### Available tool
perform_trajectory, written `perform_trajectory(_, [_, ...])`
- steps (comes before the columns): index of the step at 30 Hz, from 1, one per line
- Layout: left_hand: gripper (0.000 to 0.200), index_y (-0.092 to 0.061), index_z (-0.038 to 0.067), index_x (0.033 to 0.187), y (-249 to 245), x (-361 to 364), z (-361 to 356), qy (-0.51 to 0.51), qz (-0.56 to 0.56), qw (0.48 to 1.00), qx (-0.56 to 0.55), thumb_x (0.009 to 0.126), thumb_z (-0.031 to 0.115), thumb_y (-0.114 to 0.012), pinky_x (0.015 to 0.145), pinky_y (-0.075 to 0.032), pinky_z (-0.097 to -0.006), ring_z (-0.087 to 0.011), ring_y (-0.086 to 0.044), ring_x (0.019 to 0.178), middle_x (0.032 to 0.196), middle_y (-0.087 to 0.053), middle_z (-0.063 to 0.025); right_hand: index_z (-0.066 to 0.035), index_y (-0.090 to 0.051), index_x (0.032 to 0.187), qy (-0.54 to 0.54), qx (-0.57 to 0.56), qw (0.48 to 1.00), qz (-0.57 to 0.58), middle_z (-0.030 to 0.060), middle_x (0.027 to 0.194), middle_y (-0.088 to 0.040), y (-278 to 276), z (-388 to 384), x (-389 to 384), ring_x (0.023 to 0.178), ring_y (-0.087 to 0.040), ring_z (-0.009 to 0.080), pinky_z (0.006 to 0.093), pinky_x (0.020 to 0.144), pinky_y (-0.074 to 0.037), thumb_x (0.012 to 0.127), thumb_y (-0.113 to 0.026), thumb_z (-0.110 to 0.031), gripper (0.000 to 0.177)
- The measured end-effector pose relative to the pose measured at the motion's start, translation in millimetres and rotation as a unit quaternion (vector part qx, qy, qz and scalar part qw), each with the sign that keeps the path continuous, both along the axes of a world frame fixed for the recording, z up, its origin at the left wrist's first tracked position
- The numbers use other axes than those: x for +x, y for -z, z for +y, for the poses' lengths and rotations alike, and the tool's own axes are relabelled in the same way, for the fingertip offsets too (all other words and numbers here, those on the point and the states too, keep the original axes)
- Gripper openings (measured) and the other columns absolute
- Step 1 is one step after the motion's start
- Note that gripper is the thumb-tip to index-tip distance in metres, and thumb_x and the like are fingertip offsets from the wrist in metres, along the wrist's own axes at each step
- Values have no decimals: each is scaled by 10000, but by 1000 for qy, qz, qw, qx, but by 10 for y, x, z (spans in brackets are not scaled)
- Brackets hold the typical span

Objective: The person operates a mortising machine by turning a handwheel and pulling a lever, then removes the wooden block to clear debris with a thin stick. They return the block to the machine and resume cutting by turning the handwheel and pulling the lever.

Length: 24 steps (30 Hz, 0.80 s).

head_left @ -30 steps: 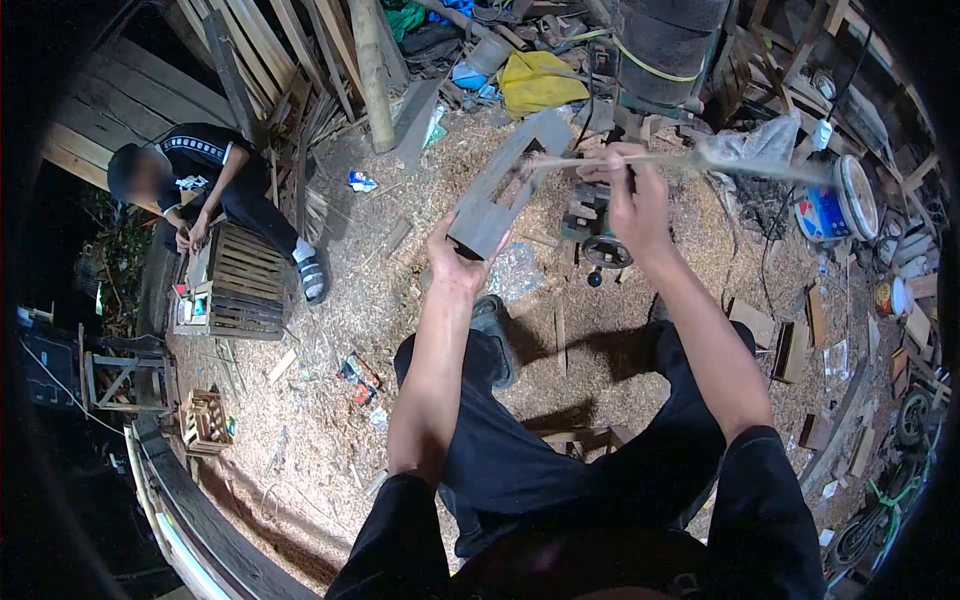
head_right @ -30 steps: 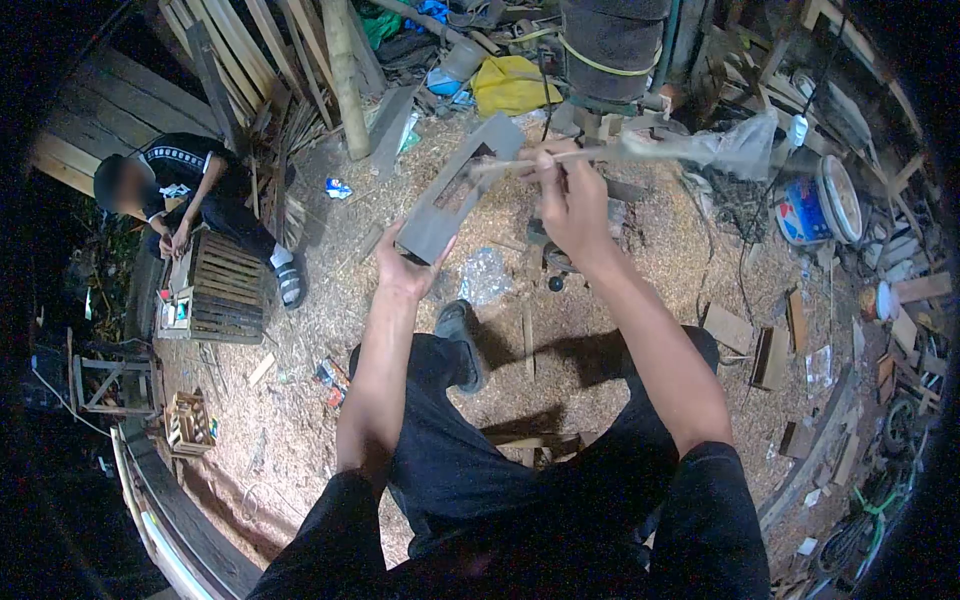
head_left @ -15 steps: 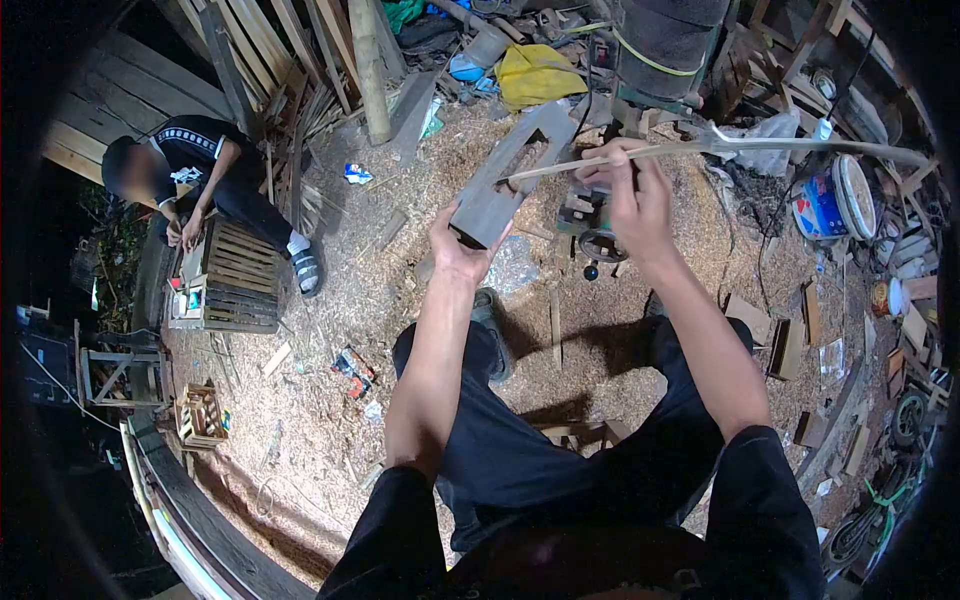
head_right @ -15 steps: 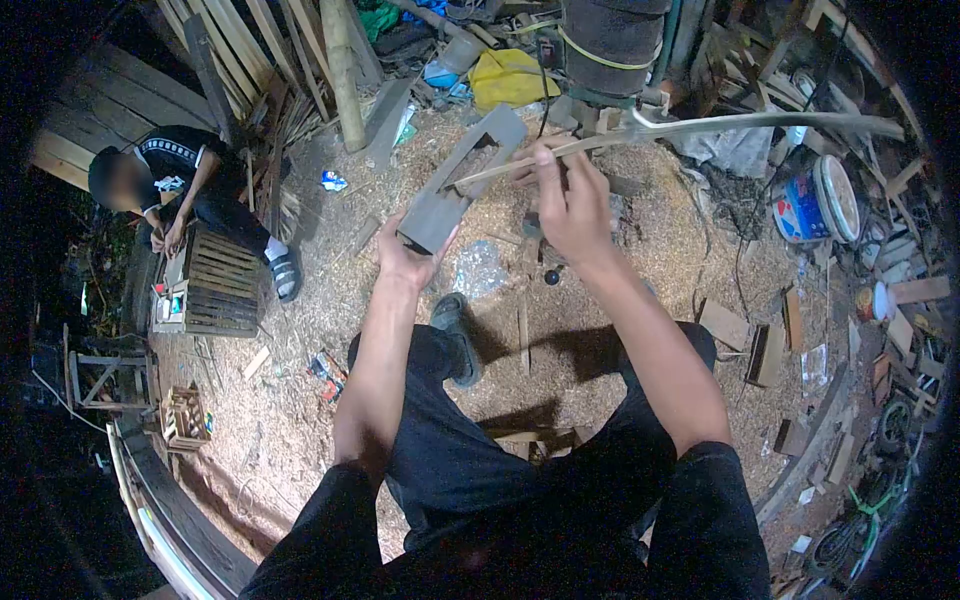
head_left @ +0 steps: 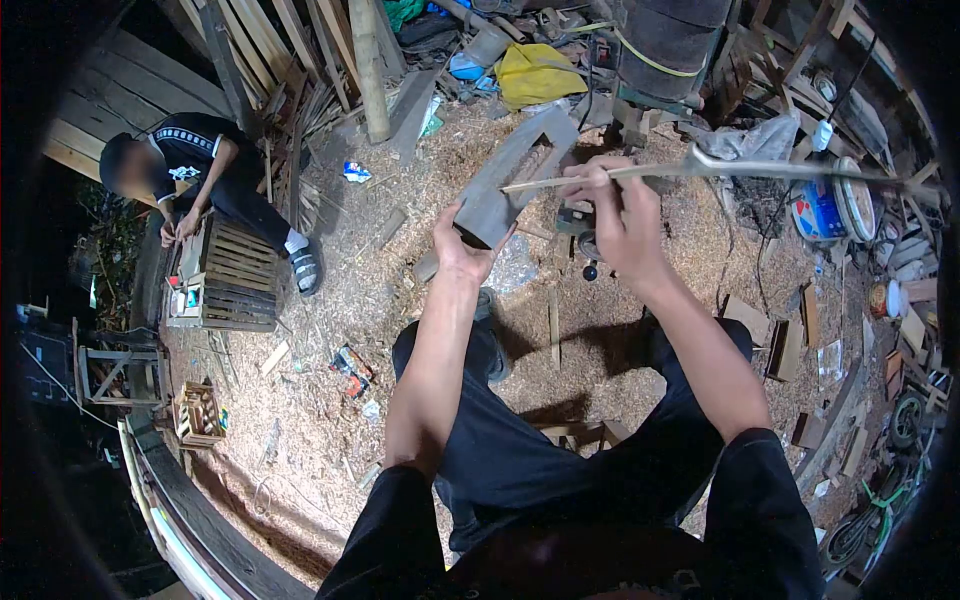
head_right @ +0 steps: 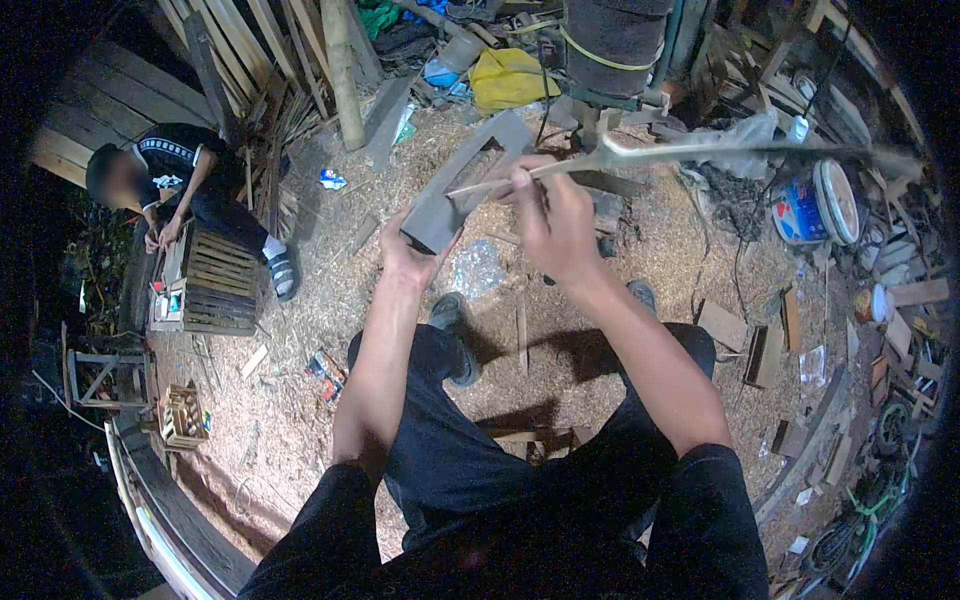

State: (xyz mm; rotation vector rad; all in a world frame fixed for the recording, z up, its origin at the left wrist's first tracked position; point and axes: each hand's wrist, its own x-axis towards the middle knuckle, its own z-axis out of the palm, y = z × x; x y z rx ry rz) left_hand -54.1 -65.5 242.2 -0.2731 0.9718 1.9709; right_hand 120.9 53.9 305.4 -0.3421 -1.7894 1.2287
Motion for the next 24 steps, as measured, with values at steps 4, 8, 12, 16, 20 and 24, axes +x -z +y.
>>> perform_trajectory(4, [457,-485,56,1314,24,-32,-28,-3,2,1000,13,988,337,-330,995,-459,-545,-348,-533,1208,1300,-536,-180,35,-553,1039,5,-93,994,55,136,958,-653,-140,145,21,822,-668,172,304,744,-558,1038,-445,-185,245])
perform_trajectory(8, [461,-469,67,1331,7,-22,-48,-6,21,1000,12,984,344,-345,988,-460,-549,-351,-524,1219,1324,-517,-180,32,-532,1064,12,-144,987,69,133,971,-648,-52,249,-20,835,-677,187,310,744,-570,1047,-432,-222,273])
perform_trajectory(12, [472,-456,79,1348,-167,62,-62,-16,32,999,22,975,357,-377,991,-451,-557,-354,-515,1230,1339,-509,-174,37,-514,1083,12,-174,981,90,139,972,-651,88,274,-52,840,-677,193,318,758,-573,1046,-434,-210,262])
perform_trajectory(16, [500,-448,85,1360,-228,46,-132,-40,41,998,18,957,381,-422,994,-443,-562,-356,-510,1238,1351,-506,-163,26,-526,1072,68,-122,985,102,144,993,-645,-157,405,21,859,-670,195,332,802,-564,1047,-431,-205,251])
perform_trajectory(20, [524,-455,70,1361,-201,-1,-178,-37,26,998,43,945,389,-437,998,-440,-555,-357,-510,1241,1353,-514,-163,33,-543,1063,39,-38,992,113,135,975,-639,-188,353,14,898,-670,207,331,824,-558,1035,-436,-139,205])
perform_trajectory(24, [539,-457,76,1362,-129,-79,-196,-14,-3,995,99,925,393,-462,1003,-434,-560,-358,-509,1243,1358,-509,-159,60,-555,1043,26,83,993,86,146,1001,-639,-98,324,26,918,-674,216,319,814,-559,1005,-476,-51,141])
